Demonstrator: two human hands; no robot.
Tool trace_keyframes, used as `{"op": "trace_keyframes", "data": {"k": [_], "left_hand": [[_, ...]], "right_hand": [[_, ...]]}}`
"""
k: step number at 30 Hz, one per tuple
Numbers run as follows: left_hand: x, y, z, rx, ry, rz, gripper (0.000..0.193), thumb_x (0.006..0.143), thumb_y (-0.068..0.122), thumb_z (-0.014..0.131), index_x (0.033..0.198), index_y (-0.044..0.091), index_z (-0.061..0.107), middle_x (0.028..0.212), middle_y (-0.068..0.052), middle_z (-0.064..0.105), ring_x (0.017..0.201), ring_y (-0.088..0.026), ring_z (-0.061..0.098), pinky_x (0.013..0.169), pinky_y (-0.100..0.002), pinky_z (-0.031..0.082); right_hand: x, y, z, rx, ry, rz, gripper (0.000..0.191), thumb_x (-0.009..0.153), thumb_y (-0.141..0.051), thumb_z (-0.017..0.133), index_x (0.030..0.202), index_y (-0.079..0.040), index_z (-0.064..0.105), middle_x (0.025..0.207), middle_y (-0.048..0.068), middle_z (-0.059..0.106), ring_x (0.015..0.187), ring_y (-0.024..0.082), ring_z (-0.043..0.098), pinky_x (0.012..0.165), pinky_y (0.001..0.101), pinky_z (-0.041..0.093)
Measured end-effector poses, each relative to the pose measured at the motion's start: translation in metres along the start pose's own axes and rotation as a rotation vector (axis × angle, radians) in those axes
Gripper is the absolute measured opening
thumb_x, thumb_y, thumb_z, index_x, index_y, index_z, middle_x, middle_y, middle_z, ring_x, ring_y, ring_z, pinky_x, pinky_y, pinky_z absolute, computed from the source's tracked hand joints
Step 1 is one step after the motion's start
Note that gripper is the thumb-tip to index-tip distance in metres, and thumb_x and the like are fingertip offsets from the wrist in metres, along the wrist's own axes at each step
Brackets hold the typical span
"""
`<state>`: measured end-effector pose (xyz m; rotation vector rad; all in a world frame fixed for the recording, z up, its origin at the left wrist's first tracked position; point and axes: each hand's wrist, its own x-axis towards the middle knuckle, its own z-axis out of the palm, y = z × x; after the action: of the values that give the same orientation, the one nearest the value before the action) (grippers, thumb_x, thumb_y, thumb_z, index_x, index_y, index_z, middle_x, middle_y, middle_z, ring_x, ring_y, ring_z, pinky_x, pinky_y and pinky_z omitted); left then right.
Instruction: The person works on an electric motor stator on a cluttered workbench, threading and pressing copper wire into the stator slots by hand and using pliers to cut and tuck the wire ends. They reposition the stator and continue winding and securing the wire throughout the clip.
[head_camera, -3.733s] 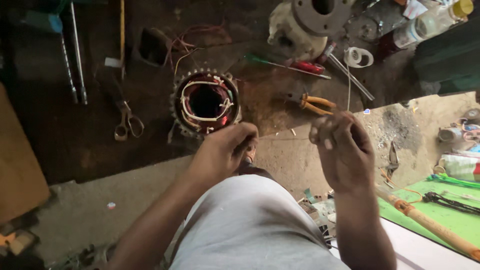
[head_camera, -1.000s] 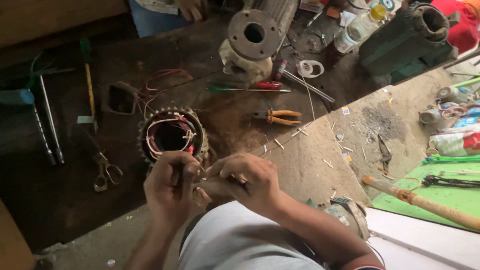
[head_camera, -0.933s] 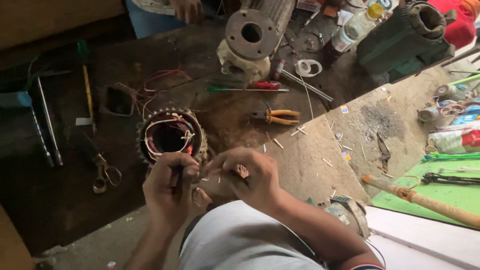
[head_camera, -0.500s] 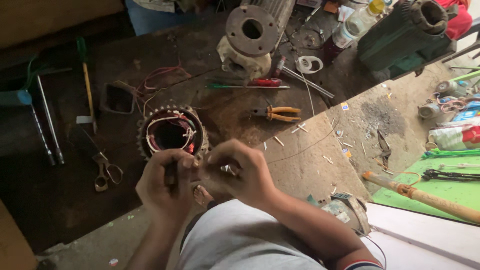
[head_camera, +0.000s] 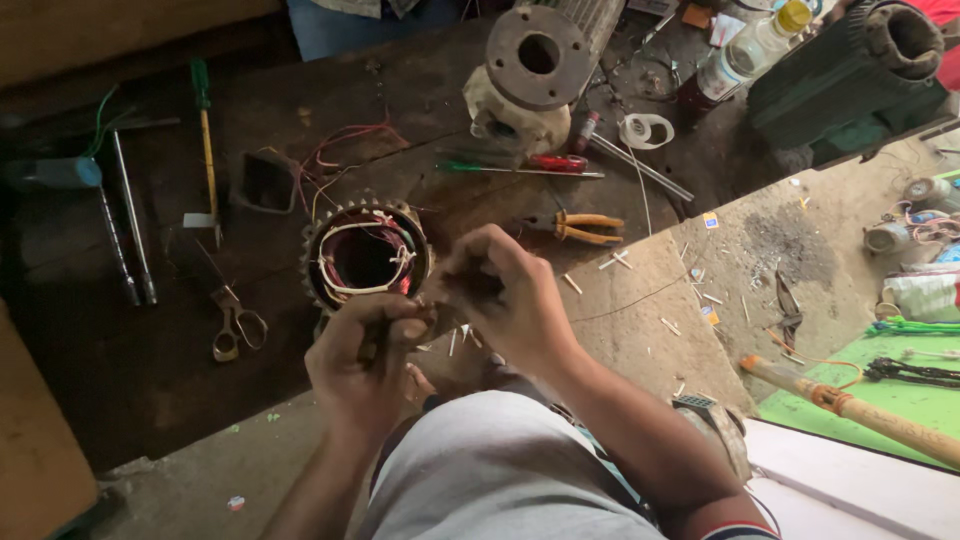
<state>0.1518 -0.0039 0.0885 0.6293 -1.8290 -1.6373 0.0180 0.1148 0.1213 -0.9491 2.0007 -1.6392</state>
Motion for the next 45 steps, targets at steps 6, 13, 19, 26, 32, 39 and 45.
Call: {"op": "trace_keyframes", "data": {"k": [6,13,19,26,32,39,45], "left_hand": [[0.006,-0.006,-0.007,0.064,-0.07,0.331,0.021,0.092,-0.007,0.073,0.108,0.004,0.068,0.105,-0.009,0.072,0.095,-0.014,0.072,0.082,-0.026,0.058],[0.013,-0.007,-0.008,-0.044,-0.169,0.219,0.026,0.09,-0.008,0.075,0.111,0.004,0.065,0.107,-0.007,0.072,0.099,-0.014,0.071,0.087,-0.028,0.059],[0.021,-0.003,-0.007,-0.003,-0.269,0.278,0.028,0.089,-0.013,0.071,0.11,0.005,0.067,0.107,-0.006,0.072,0.096,-0.014,0.073,0.084,-0.027,0.06],[0.031,0.005,-0.007,-0.087,-0.392,0.082,0.022,0.086,-0.013,0.071,0.1,0.003,0.066,0.103,-0.002,0.066,0.098,-0.013,0.067,0.086,-0.028,0.057],[0.043,0.006,-0.007,-0.147,-0.512,-0.107,0.018,0.085,-0.01,0.07,0.09,0.006,0.068,0.1,0.001,0.064,0.091,-0.011,0.067,0.078,-0.03,0.06],[0.042,-0.001,0.008,-0.012,-0.528,0.195,0.038,0.076,-0.006,0.07,0.111,0.007,0.062,0.097,-0.005,0.067,0.09,-0.015,0.066,0.081,-0.03,0.056],[0.023,0.005,0.004,0.15,-0.511,0.083,0.022,0.097,0.013,0.073,0.115,0.01,0.062,0.096,-0.009,0.07,0.08,-0.02,0.071,0.07,-0.033,0.057]], "right_hand": [[0.005,0.02,0.002,0.41,-0.013,0.262,0.018,0.093,0.001,0.075,0.102,-0.004,0.06,0.094,0.001,0.068,0.086,0.008,0.066,0.075,0.0243,0.056],[-0.001,0.025,-0.001,0.531,-0.008,0.252,0.019,0.095,0.0,0.074,0.105,-0.003,0.059,0.092,0.004,0.069,0.082,0.01,0.068,0.073,0.0263,0.059],[-0.003,0.038,-0.005,0.555,-0.021,0.33,0.019,0.094,-0.004,0.075,0.105,-0.003,0.06,0.091,0.005,0.07,0.08,0.01,0.067,0.069,0.0258,0.057],[-0.014,0.055,-0.01,0.592,-0.084,0.499,0.015,0.094,-0.009,0.072,0.106,-0.002,0.065,0.09,0.003,0.069,0.081,0.011,0.066,0.07,0.0273,0.056],[-0.031,0.054,-0.021,0.23,-0.253,0.431,0.02,0.097,-0.02,0.069,0.106,-0.003,0.071,0.084,-0.002,0.062,0.072,0.006,0.054,0.061,0.0219,0.044],[-0.051,0.054,-0.032,0.976,-0.371,0.605,0.021,0.107,-0.019,0.062,0.1,0.001,0.063,0.069,0.0,0.05,0.056,0.008,0.046,0.049,0.0245,0.037],[-0.06,0.043,-0.051,0.67,-0.091,0.474,0.02,0.106,-0.018,0.057,0.102,0.002,0.06,0.077,0.007,0.057,0.063,0.012,0.052,0.053,0.0264,0.042]]}}
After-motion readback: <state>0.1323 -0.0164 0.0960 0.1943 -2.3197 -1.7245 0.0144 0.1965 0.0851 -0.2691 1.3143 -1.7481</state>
